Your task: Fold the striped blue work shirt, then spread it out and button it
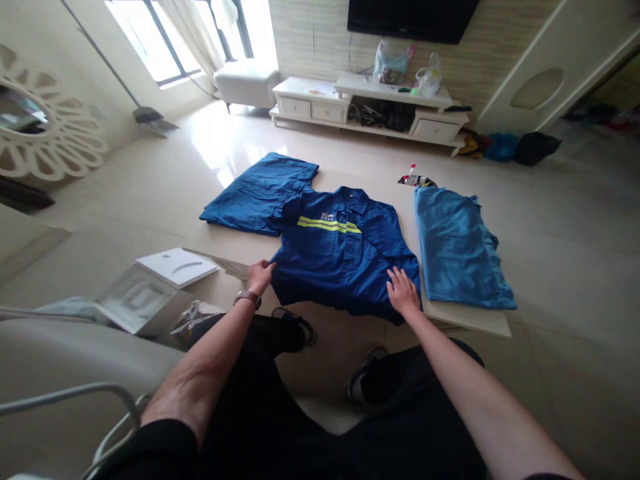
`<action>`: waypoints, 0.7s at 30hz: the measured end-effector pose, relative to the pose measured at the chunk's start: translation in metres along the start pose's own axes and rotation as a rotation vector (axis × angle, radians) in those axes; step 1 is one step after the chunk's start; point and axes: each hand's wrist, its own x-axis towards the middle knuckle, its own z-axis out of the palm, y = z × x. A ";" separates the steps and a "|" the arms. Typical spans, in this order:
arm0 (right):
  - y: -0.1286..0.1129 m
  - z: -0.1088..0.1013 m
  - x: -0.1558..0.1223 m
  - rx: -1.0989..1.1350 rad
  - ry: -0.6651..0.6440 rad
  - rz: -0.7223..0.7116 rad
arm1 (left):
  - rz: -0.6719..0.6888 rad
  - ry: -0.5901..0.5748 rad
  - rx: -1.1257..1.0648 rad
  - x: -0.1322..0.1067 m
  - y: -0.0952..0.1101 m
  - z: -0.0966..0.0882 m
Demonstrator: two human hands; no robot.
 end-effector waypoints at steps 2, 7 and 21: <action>0.006 0.006 -0.003 -0.027 -0.004 0.002 | -0.030 0.001 -0.005 0.006 -0.010 -0.012; 0.010 0.006 -0.009 -0.041 0.017 -0.016 | 0.018 0.170 0.073 0.001 -0.006 -0.019; 0.028 -0.020 -0.017 -0.153 -0.163 0.034 | 0.811 -0.104 0.450 0.003 0.018 0.038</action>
